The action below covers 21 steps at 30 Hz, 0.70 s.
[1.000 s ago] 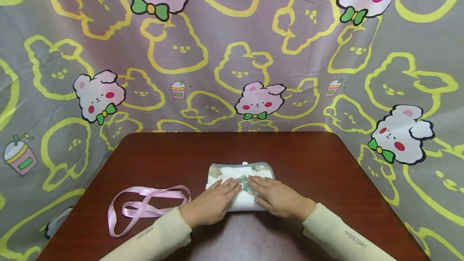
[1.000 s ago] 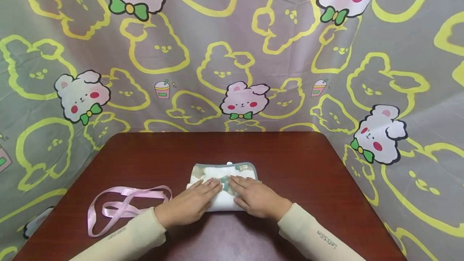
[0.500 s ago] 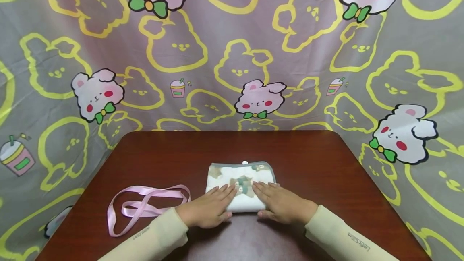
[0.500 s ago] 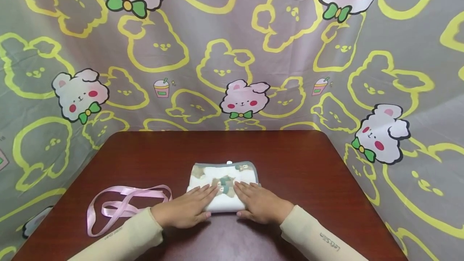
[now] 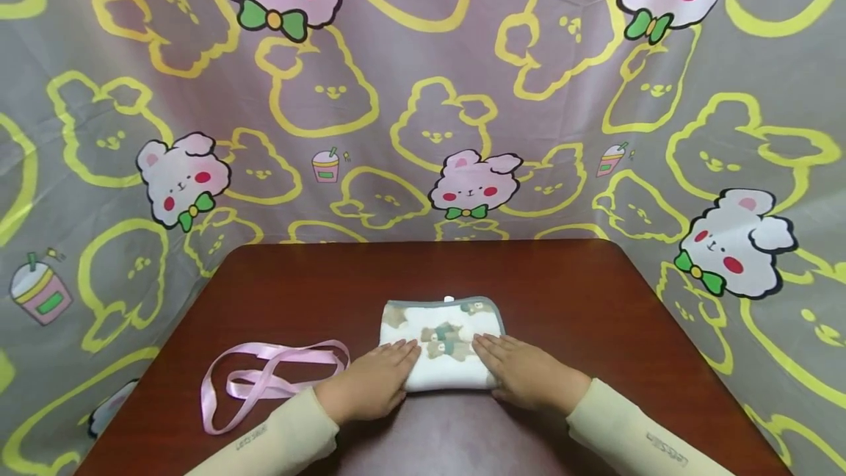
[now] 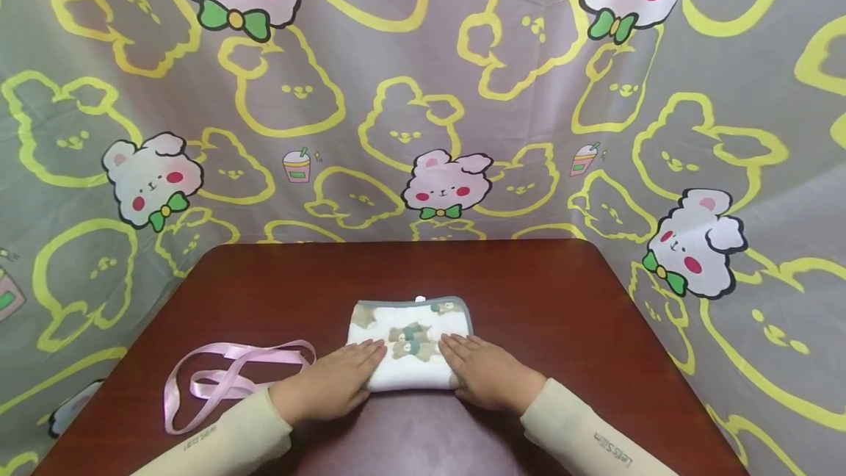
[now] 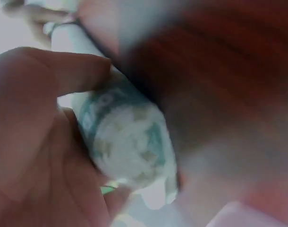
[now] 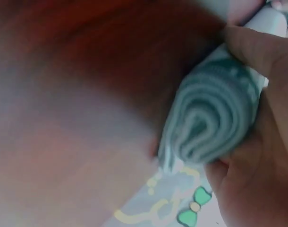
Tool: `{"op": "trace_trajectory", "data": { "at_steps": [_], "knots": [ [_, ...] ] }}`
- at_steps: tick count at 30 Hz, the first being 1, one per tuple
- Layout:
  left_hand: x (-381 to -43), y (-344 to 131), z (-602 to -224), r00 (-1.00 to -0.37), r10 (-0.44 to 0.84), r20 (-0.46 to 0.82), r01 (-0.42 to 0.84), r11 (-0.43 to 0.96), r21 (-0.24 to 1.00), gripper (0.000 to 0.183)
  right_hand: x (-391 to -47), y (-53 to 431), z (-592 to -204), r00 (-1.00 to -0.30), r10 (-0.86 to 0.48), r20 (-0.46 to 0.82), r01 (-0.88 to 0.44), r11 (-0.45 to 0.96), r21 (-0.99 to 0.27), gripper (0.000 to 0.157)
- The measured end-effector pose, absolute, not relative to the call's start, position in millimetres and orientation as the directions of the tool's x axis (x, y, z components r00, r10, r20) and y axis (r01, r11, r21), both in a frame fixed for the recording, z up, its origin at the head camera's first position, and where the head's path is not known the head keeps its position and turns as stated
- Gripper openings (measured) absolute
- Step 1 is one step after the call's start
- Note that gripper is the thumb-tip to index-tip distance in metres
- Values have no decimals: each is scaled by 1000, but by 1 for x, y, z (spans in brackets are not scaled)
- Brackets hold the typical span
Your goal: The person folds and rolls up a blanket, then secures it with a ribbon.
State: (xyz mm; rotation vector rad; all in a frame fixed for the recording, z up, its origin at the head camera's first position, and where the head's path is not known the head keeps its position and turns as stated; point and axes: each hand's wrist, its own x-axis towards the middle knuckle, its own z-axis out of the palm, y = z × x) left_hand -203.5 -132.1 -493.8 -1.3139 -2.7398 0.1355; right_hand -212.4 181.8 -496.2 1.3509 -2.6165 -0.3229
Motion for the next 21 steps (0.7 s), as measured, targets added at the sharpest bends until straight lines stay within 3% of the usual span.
{"op": "trace_trajectory", "data": {
  "at_steps": [6, 14, 21],
  "knots": [
    [-199, -134, -498, -657, 745, 117, 702, 660, -268, 65, -207, 188, -491, -565, -819, 94, -754, 560, 345, 63],
    [-198, -142, -497, -661, 734, 158, 704, 679, -209, 66, -204, 190, -492, -606, -784, 135, -723, 614, 318, 62],
    [-200, -146, -504, -616, 748, 248, 721, 661, -206, 63, -213, 204, -498, -519, -825, 223, -783, 564, 263, 66]
  ]
}}
